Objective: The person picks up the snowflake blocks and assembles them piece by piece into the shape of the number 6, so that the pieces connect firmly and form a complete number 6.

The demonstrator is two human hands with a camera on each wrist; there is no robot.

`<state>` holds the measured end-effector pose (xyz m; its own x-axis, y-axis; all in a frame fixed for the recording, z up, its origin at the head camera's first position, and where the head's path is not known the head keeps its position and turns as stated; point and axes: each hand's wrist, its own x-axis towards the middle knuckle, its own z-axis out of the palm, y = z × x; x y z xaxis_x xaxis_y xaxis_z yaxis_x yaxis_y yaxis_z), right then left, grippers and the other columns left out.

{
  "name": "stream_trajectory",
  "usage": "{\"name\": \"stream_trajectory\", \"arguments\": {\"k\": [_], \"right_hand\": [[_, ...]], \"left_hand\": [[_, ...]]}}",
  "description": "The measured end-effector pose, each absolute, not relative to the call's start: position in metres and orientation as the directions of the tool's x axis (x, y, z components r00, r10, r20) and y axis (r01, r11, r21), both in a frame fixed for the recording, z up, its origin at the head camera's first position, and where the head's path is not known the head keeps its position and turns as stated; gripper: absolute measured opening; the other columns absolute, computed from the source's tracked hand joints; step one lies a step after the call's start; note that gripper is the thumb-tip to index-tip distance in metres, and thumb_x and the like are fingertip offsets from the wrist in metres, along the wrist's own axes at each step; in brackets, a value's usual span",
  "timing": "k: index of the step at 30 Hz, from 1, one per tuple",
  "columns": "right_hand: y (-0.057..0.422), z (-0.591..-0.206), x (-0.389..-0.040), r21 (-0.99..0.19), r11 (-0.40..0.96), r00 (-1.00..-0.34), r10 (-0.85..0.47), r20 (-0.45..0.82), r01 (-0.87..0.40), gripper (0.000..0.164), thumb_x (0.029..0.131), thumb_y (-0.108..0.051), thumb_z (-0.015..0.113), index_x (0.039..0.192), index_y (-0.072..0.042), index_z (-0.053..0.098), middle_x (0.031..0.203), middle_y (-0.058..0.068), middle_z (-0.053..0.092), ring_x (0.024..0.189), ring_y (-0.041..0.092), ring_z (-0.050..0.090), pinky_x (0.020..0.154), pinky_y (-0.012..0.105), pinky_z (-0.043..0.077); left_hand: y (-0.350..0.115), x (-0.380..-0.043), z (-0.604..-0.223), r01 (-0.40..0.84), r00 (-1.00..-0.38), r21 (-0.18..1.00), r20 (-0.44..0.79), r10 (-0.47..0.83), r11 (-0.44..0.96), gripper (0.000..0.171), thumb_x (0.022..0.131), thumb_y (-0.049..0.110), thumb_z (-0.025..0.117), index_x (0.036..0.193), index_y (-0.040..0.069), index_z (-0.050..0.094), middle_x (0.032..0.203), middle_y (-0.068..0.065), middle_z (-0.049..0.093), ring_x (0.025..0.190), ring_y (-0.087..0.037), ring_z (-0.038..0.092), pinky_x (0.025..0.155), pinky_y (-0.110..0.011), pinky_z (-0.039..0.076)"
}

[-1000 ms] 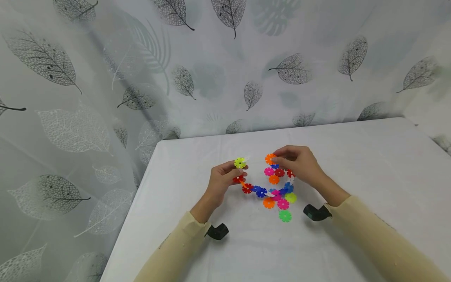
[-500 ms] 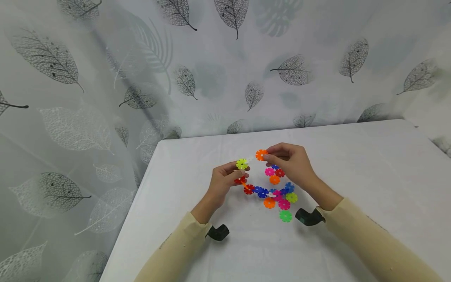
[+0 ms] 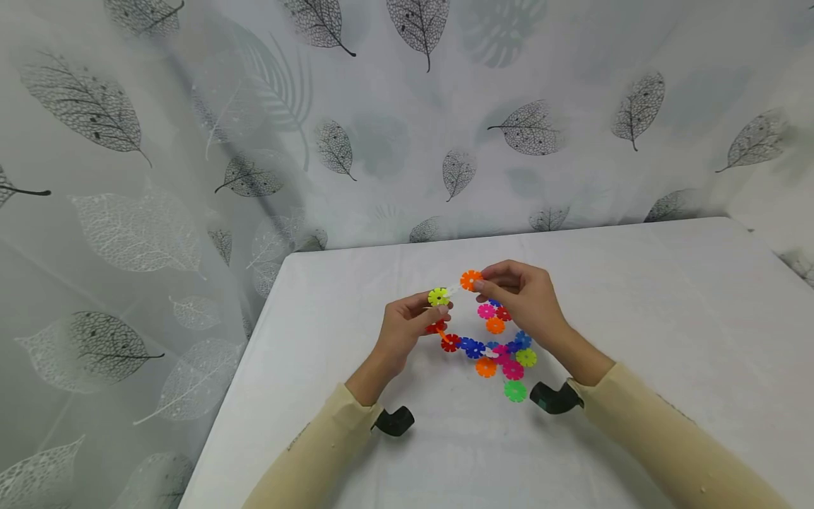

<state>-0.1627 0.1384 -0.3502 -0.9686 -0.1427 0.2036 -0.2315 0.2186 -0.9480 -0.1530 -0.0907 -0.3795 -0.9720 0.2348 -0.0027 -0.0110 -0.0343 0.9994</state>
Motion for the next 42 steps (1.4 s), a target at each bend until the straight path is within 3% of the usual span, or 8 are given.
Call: {"name": "stream_trajectory", "arguments": {"k": [6, 15, 23, 32, 42], "right_hand": [[0.140, -0.354, -0.161, -0.953, 0.188, -0.966, -0.146, 0.211, -0.237, 0.028, 0.096, -0.026, 0.073, 0.112, -0.004, 0.069, 0.103, 0.010, 0.075, 0.089, 0.017, 0.074, 0.078, 0.026, 0.059], [0.140, -0.356, -0.157, -0.944, 0.179, -0.958, -0.130, 0.257, -0.278, 0.027, 0.096, -0.024, 0.073, 0.112, -0.004, 0.068, 0.101, 0.009, 0.076, 0.087, 0.016, 0.075, 0.080, 0.033, 0.060], [0.139, -0.358, -0.156, -0.927, 0.149, -0.934, -0.151, 0.324, -0.345, 0.018, 0.097, -0.012, 0.071, 0.110, 0.000, 0.069, 0.098, 0.012, 0.076, 0.084, 0.017, 0.075, 0.077, 0.026, 0.059], [0.137, -0.359, -0.156, -0.913, 0.186, -0.931, -0.120, 0.345, -0.362, 0.020, 0.095, -0.015, 0.074, 0.108, -0.001, 0.072, 0.095, 0.009, 0.076, 0.082, 0.016, 0.074, 0.075, 0.028, 0.060], [0.136, -0.363, -0.157, -0.923, 0.184, -0.941, -0.086, 0.328, -0.338, 0.016, 0.094, -0.013, 0.074, 0.103, 0.000, 0.074, 0.096, 0.013, 0.075, 0.081, 0.021, 0.074, 0.072, 0.027, 0.060]], "left_hand": [[-0.086, -0.154, -0.378, 0.025, -0.973, 0.999, 0.033, 0.228, -0.041, 0.042, 0.098, 0.026, 0.070, 0.128, -0.003, 0.066, 0.112, -0.022, 0.072, 0.105, -0.045, 0.066, 0.084, -0.033, 0.058], [-0.082, -0.154, -0.377, 0.041, -0.977, 0.998, 0.049, 0.206, -0.041, 0.040, 0.096, 0.026, 0.072, 0.125, 0.000, 0.069, 0.104, -0.009, 0.076, 0.094, -0.025, 0.073, 0.082, -0.032, 0.059], [-0.083, -0.155, -0.377, 0.043, -0.971, 0.999, 0.047, 0.234, -0.026, 0.036, 0.097, 0.028, 0.070, 0.123, 0.001, 0.072, 0.107, -0.009, 0.076, 0.099, -0.025, 0.073, 0.082, -0.032, 0.058], [-0.080, -0.155, -0.376, 0.046, -0.970, 0.999, 0.048, 0.237, -0.014, 0.031, 0.097, 0.028, 0.070, 0.117, 0.004, 0.076, 0.109, -0.018, 0.074, 0.100, -0.026, 0.072, 0.086, -0.034, 0.058], [-0.077, -0.156, -0.375, 0.052, -0.966, 0.998, 0.056, 0.251, -0.022, 0.030, 0.098, 0.024, 0.069, 0.116, 0.001, 0.076, 0.108, -0.010, 0.076, 0.101, -0.024, 0.072, 0.089, -0.036, 0.057]]}}
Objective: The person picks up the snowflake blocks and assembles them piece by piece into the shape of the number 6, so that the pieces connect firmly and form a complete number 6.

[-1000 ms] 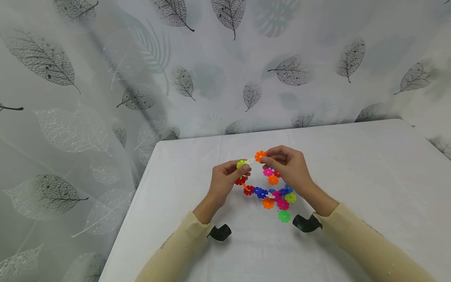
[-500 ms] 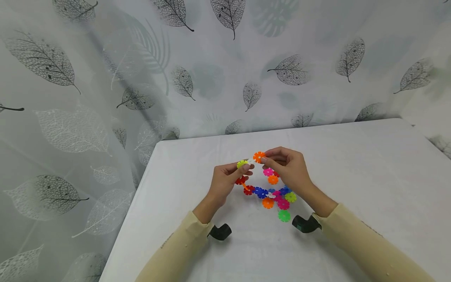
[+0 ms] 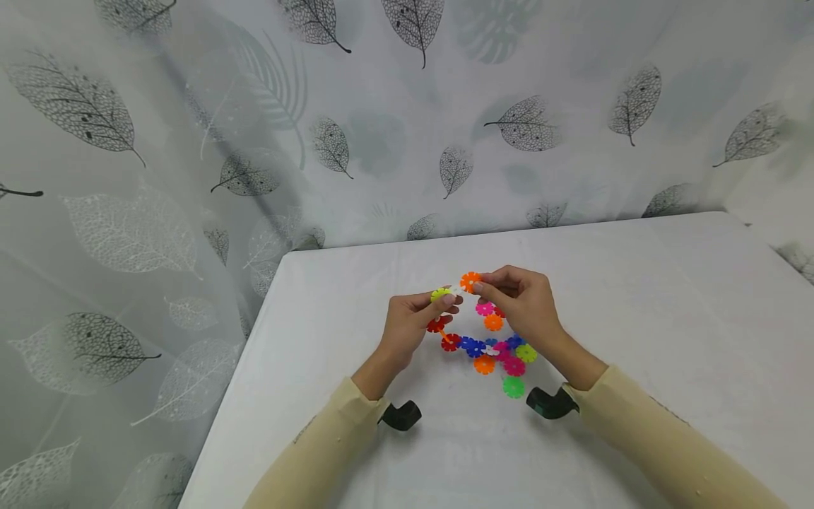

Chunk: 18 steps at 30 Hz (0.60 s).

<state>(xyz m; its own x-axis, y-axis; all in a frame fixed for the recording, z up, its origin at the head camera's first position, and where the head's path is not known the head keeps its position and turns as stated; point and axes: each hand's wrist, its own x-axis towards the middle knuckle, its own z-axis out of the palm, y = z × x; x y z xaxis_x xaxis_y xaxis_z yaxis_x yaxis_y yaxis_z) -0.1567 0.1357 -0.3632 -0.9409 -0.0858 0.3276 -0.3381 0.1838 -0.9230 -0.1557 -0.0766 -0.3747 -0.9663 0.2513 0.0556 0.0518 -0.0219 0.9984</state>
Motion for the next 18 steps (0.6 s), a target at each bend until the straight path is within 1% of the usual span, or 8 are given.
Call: {"name": "stream_trajectory", "arguments": {"k": [3, 5, 8, 14, 18], "right_hand": [[0.1359, -0.3636, -0.1569, -0.923, 0.190, -0.942, -0.079, 0.325, -0.334, 0.016, 0.094, -0.013, 0.074, 0.102, 0.001, 0.074, 0.095, 0.014, 0.075, 0.080, 0.027, 0.073, 0.071, 0.028, 0.060], [0.1362, -0.3637, -0.1566, -0.920, 0.197, -0.941, -0.076, 0.329, -0.338, 0.016, 0.094, -0.013, 0.075, 0.101, 0.001, 0.074, 0.094, 0.014, 0.075, 0.079, 0.030, 0.072, 0.069, 0.026, 0.059], [0.1368, -0.3639, -0.1564, -0.916, 0.199, -0.937, -0.077, 0.341, -0.350, 0.016, 0.093, -0.013, 0.075, 0.101, 0.001, 0.075, 0.093, 0.014, 0.075, 0.079, 0.033, 0.072, 0.068, 0.026, 0.059], [0.1381, -0.3658, -0.1576, -0.912, 0.182, -0.930, -0.097, 0.354, -0.367, 0.014, 0.093, -0.010, 0.075, 0.100, 0.003, 0.074, 0.093, 0.016, 0.075, 0.079, 0.030, 0.073, 0.069, 0.027, 0.059], [0.1394, -0.3675, -0.1588, -0.905, 0.194, -0.925, -0.108, 0.363, -0.378, 0.013, 0.093, -0.009, 0.075, 0.098, 0.002, 0.074, 0.092, 0.015, 0.075, 0.078, 0.028, 0.072, 0.068, 0.024, 0.058]], "left_hand": [[-0.0757, -0.1568, -0.3757, 0.051, -0.964, 0.998, 0.056, 0.260, -0.027, 0.029, 0.098, 0.023, 0.069, 0.115, 0.001, 0.076, 0.108, -0.011, 0.076, 0.101, -0.025, 0.072, 0.088, -0.037, 0.058], [-0.0750, -0.1574, -0.3761, 0.048, -0.963, 0.998, 0.054, 0.264, -0.029, 0.028, 0.098, 0.022, 0.069, 0.115, 0.000, 0.076, 0.108, -0.011, 0.076, 0.100, -0.024, 0.072, 0.088, -0.037, 0.058], [-0.0742, -0.1581, -0.3769, 0.042, -0.963, 0.999, 0.048, 0.264, -0.029, 0.028, 0.098, 0.021, 0.069, 0.114, -0.001, 0.076, 0.107, -0.011, 0.076, 0.100, -0.024, 0.073, 0.087, -0.036, 0.058], [-0.0739, -0.1582, -0.3775, 0.029, -0.961, 0.999, 0.033, 0.273, -0.018, 0.027, 0.098, 0.022, 0.069, 0.113, 0.000, 0.077, 0.107, -0.011, 0.076, 0.099, -0.025, 0.073, 0.087, -0.036, 0.058], [-0.0742, -0.1580, -0.3783, 0.026, -0.960, 1.000, 0.025, 0.280, -0.001, 0.027, 0.098, 0.023, 0.069, 0.113, 0.001, 0.077, 0.107, -0.010, 0.076, 0.100, -0.026, 0.073, 0.087, -0.035, 0.058]]}}
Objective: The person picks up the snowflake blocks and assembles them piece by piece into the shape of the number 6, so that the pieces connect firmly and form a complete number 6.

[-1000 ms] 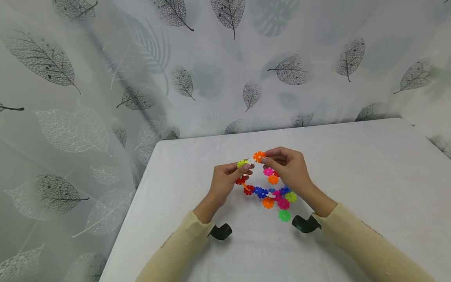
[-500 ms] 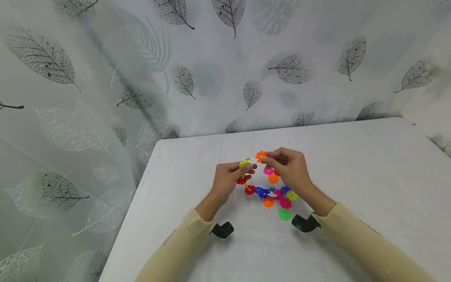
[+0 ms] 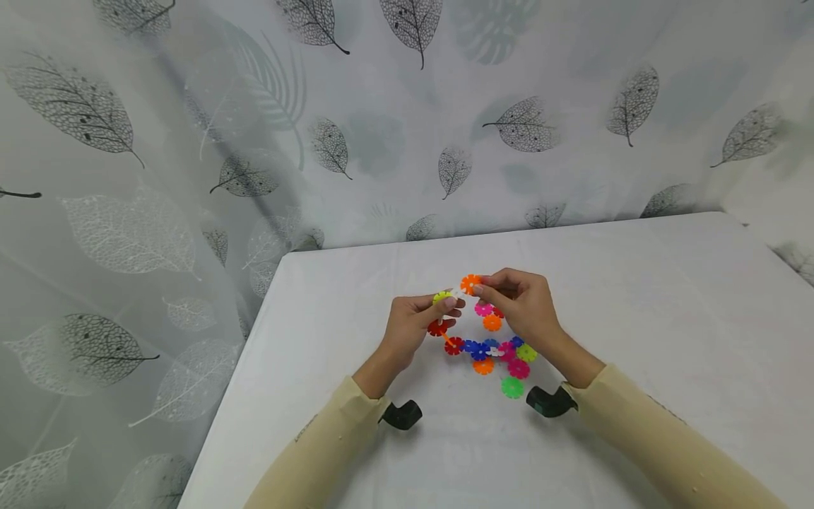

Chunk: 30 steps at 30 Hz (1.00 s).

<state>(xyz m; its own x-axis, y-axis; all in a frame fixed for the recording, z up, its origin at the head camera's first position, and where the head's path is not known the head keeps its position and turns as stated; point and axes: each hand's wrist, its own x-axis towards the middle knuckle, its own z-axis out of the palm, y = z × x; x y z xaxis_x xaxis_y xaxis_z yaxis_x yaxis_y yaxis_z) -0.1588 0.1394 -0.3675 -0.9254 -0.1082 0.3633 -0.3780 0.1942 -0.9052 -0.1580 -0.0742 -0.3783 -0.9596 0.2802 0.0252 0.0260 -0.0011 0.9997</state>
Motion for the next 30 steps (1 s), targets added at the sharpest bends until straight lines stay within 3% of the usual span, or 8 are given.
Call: {"name": "stream_trajectory", "arguments": {"k": [6, 9, 12, 15, 20, 24, 30], "right_hand": [[0.139, -0.368, -0.159, -0.896, 0.230, -0.924, -0.118, 0.363, -0.381, 0.011, 0.092, -0.011, 0.076, 0.097, -0.001, 0.075, 0.089, 0.011, 0.075, 0.073, 0.018, 0.069, 0.063, 0.021, 0.055], [0.138, -0.368, -0.159, -0.891, 0.245, -0.923, -0.122, 0.364, -0.383, 0.011, 0.092, -0.012, 0.077, 0.097, -0.002, 0.075, 0.090, 0.010, 0.075, 0.075, 0.023, 0.068, 0.062, 0.022, 0.055], [0.137, -0.369, -0.159, -0.898, 0.249, -0.932, -0.118, 0.344, -0.363, 0.014, 0.092, -0.015, 0.077, 0.098, -0.002, 0.075, 0.091, 0.011, 0.075, 0.078, 0.027, 0.070, 0.067, 0.024, 0.057], [0.137, -0.369, -0.160, -0.921, 0.229, -0.948, -0.103, 0.300, -0.316, 0.018, 0.093, -0.017, 0.076, 0.101, -0.001, 0.073, 0.093, 0.012, 0.075, 0.081, 0.023, 0.073, 0.073, 0.026, 0.059], [0.136, -0.364, -0.162, -0.956, 0.176, -0.972, -0.053, 0.230, -0.236, 0.024, 0.095, -0.022, 0.074, 0.109, -0.002, 0.071, 0.099, 0.011, 0.076, 0.086, 0.018, 0.075, 0.077, 0.026, 0.059], [0.134, -0.360, -0.165, -0.966, 0.182, -0.983, -0.040, 0.178, -0.182, 0.029, 0.097, -0.026, 0.071, 0.116, -0.004, 0.070, 0.103, 0.011, 0.076, 0.089, 0.018, 0.075, 0.078, 0.025, 0.058], [0.133, -0.359, -0.169, -0.961, 0.225, -0.987, -0.075, 0.145, -0.158, 0.036, 0.102, -0.026, 0.064, 0.131, -0.005, 0.066, 0.117, 0.013, 0.072, 0.102, 0.024, 0.072, 0.082, 0.022, 0.056]], "left_hand": [[-0.075, -0.159, -0.382, 0.035, -0.957, 0.999, 0.033, 0.290, 0.003, 0.026, 0.098, 0.022, 0.070, 0.113, 0.001, 0.077, 0.107, -0.011, 0.076, 0.098, -0.026, 0.073, 0.084, -0.034, 0.059], [-0.075, -0.159, -0.384, 0.044, -0.956, 0.999, 0.041, 0.289, 0.004, 0.026, 0.098, 0.021, 0.069, 0.113, 0.001, 0.077, 0.108, -0.015, 0.075, 0.095, -0.026, 0.073, 0.083, -0.033, 0.059], [-0.075, -0.159, -0.384, 0.038, -0.960, 0.999, 0.032, 0.278, 0.017, 0.026, 0.099, 0.023, 0.069, 0.112, 0.003, 0.078, 0.108, -0.015, 0.075, 0.094, -0.025, 0.074, 0.082, -0.033, 0.059], [-0.073, -0.162, -0.382, 0.000, -0.964, 0.999, -0.009, 0.267, 0.034, 0.029, 0.098, 0.029, 0.069, 0.113, 0.005, 0.078, 0.107, -0.010, 0.076, 0.095, -0.023, 0.073, 0.083, -0.033, 0.059], [-0.071, -0.168, -0.377, -0.087, -0.957, 0.995, -0.095, 0.274, 0.040, 0.042, 0.098, 0.038, 0.068, 0.127, 0.008, 0.071, 0.115, -0.004, 0.074, 0.104, -0.023, 0.071, 0.088, -0.035, 0.058], [-0.071, -0.170, -0.374, -0.116, -0.953, 0.993, -0.120, 0.279, 0.032, 0.047, 0.099, 0.037, 0.066, 0.140, 0.013, 0.061, 0.121, -0.005, 0.072, 0.105, -0.024, 0.071, 0.085, -0.037, 0.059], [-0.071, -0.173, -0.377, -0.105, -0.968, 0.994, -0.100, 0.231, -0.010, 0.044, 0.102, 0.036, 0.061, 0.143, 0.019, 0.059, 0.120, -0.005, 0.072, 0.102, -0.024, 0.072, 0.081, -0.037, 0.060]]}}
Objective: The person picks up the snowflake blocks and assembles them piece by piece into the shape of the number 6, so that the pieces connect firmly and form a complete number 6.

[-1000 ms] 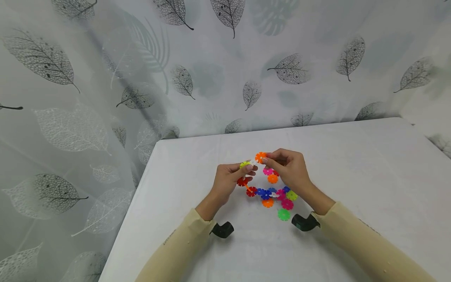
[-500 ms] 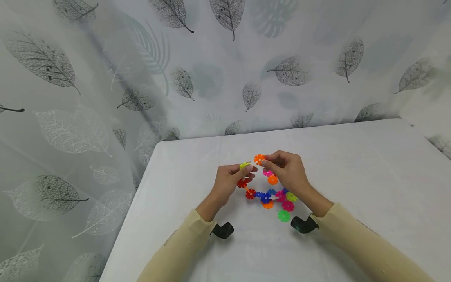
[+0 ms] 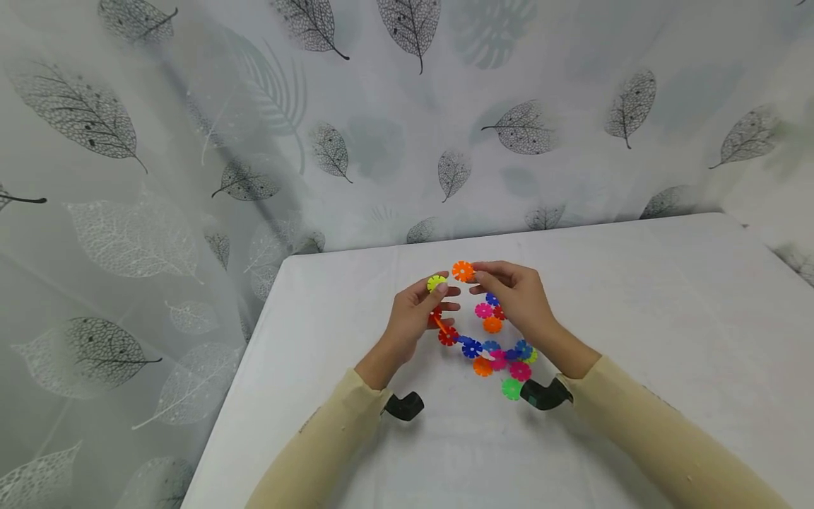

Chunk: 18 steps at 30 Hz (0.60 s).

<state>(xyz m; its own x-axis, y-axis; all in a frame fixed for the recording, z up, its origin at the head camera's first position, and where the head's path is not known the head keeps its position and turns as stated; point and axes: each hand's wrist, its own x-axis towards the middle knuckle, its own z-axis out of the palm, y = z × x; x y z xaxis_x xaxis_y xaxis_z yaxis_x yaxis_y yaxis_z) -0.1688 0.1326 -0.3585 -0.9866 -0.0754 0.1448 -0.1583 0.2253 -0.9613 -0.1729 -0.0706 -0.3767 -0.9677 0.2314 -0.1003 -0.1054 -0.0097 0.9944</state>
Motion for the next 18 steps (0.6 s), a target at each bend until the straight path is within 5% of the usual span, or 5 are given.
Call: {"name": "stream_trajectory", "arguments": {"k": [6, 18], "right_hand": [[0.1342, -0.3574, -0.1670, -0.962, 0.242, -0.992, -0.061, 0.115, -0.126, 0.041, 0.103, -0.026, 0.062, 0.140, -0.009, 0.061, 0.132, 0.012, 0.065, 0.117, 0.028, 0.064, 0.078, 0.022, 0.057], [0.1396, -0.3581, -0.1640, -0.966, 0.227, -0.992, -0.041, 0.120, -0.126, 0.042, 0.103, -0.025, 0.062, 0.141, -0.009, 0.059, 0.137, 0.010, 0.061, 0.118, 0.027, 0.062, 0.086, 0.017, 0.053]], "left_hand": [[-0.0717, -0.1753, -0.3755, -0.168, -0.976, 0.985, -0.160, 0.145, -0.043, 0.045, 0.103, 0.037, 0.059, 0.143, 0.018, 0.057, 0.117, -0.005, 0.072, 0.101, -0.023, 0.073, 0.081, -0.036, 0.060], [-0.0745, -0.1754, -0.3731, -0.164, -0.979, 0.986, -0.160, 0.124, -0.015, 0.042, 0.099, 0.038, 0.064, 0.138, 0.021, 0.063, 0.114, -0.004, 0.073, 0.099, -0.022, 0.072, 0.079, -0.034, 0.060]]}}
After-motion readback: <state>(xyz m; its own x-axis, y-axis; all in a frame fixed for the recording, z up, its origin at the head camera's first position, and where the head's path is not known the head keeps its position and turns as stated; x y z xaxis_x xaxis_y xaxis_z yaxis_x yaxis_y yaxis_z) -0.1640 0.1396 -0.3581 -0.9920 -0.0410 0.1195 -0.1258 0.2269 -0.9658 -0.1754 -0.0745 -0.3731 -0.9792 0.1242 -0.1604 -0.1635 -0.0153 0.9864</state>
